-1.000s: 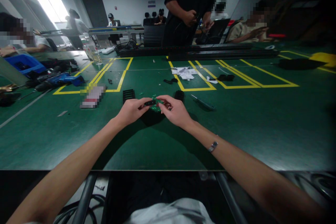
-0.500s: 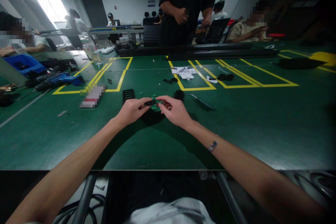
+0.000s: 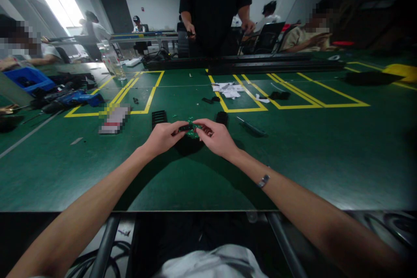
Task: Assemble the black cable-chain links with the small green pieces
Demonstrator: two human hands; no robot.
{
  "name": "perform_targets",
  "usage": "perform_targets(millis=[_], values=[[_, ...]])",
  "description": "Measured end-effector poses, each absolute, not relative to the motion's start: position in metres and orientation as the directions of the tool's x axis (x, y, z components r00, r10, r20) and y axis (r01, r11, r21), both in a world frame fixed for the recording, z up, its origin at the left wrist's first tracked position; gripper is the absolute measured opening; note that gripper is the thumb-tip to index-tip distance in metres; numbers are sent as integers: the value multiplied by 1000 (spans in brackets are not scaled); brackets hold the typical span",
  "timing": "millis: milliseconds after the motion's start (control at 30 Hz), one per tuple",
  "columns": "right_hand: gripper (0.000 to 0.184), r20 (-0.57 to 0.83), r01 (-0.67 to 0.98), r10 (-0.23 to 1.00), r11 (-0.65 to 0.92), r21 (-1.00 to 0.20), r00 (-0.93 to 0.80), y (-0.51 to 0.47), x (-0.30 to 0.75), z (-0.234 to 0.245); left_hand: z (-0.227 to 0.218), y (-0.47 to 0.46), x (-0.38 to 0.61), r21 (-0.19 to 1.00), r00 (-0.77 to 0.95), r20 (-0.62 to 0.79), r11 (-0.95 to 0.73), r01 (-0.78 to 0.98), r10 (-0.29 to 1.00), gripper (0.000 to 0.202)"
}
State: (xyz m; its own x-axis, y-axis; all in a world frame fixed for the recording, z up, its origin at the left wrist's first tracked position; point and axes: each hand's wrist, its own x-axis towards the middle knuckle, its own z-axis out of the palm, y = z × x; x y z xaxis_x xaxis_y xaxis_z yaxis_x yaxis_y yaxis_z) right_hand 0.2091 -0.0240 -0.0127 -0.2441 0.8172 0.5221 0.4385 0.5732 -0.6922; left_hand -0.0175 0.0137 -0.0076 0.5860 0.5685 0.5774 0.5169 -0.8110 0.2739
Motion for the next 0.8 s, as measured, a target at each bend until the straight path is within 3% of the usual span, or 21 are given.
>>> perform_targets(millis=[800], values=[[25, 515, 423, 821, 570, -705, -247, -24, 209, -13, -8, 15, -18, 267, 582, 591, -816, 512, 559, 32]])
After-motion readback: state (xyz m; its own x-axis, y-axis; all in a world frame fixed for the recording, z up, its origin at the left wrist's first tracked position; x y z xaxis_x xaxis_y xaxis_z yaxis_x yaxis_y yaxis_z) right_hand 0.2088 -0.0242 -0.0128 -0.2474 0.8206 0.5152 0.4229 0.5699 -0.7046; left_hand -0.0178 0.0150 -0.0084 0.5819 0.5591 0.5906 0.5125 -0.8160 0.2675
